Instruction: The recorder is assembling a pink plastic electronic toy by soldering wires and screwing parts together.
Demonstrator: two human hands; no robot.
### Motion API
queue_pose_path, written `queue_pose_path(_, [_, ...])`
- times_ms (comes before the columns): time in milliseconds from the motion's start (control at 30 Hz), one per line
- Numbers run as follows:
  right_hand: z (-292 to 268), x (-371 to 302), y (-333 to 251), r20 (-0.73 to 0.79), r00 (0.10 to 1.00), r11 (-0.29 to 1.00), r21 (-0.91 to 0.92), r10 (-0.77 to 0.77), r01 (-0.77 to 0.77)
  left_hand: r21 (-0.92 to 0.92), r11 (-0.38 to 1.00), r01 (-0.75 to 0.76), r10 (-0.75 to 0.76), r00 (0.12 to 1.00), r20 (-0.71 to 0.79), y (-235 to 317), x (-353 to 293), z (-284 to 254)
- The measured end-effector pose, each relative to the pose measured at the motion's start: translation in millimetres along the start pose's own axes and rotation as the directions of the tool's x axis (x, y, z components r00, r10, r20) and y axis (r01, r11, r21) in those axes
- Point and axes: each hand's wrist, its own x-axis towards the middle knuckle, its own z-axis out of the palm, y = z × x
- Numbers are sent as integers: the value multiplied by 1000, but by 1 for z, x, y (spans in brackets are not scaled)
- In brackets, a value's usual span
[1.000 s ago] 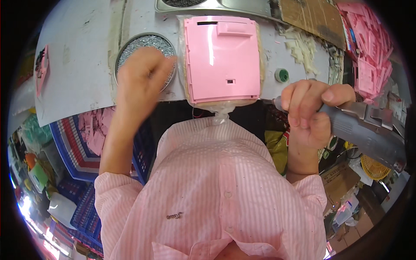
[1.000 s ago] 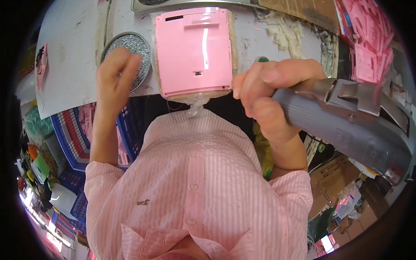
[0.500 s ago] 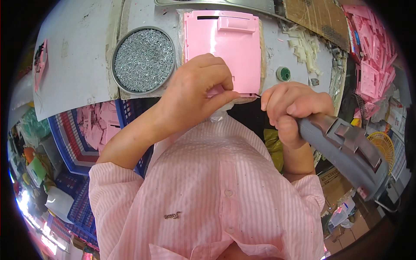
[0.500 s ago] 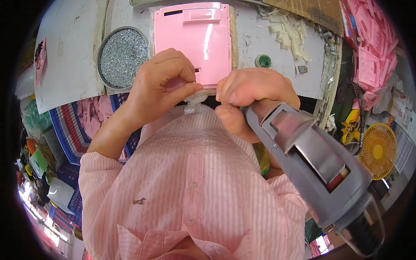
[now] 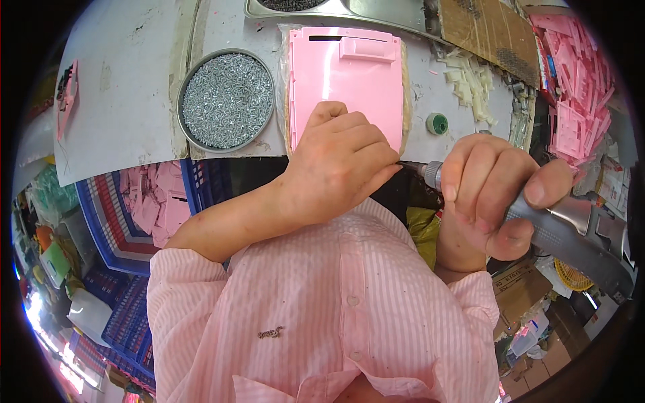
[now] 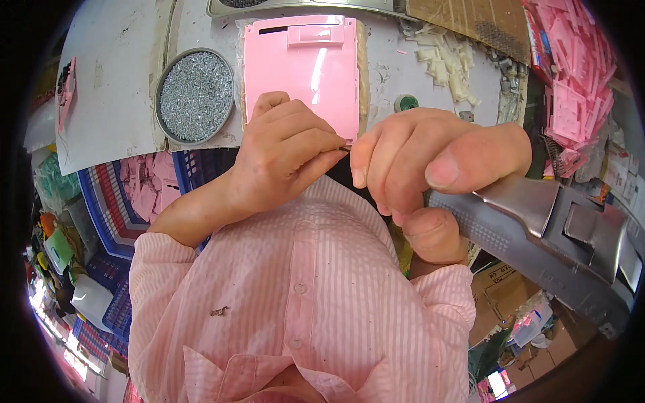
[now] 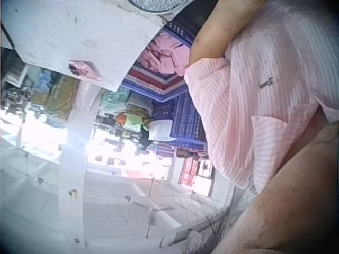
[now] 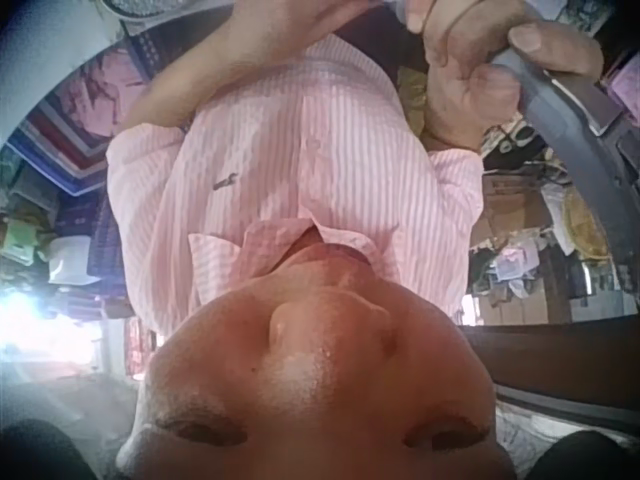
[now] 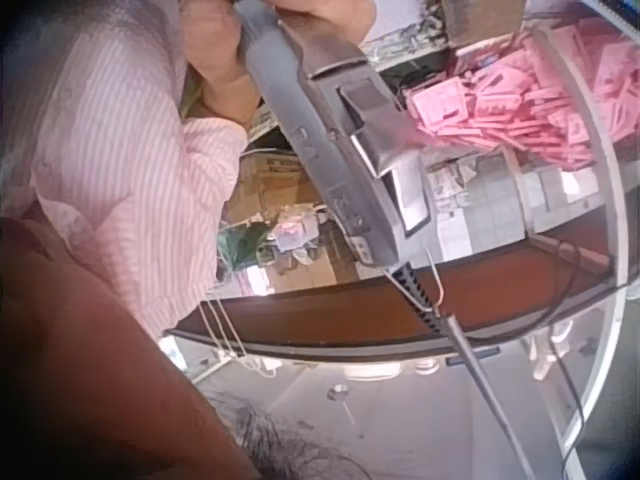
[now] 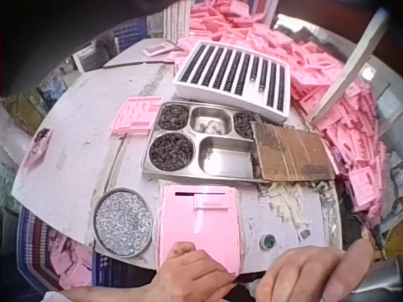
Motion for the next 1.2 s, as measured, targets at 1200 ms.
queue_pose_path(1200, [-40, 31, 64, -180, 978, 995, -21, -104, 102, 598, 715, 362, -336, 928, -159, -84, -21, -108])
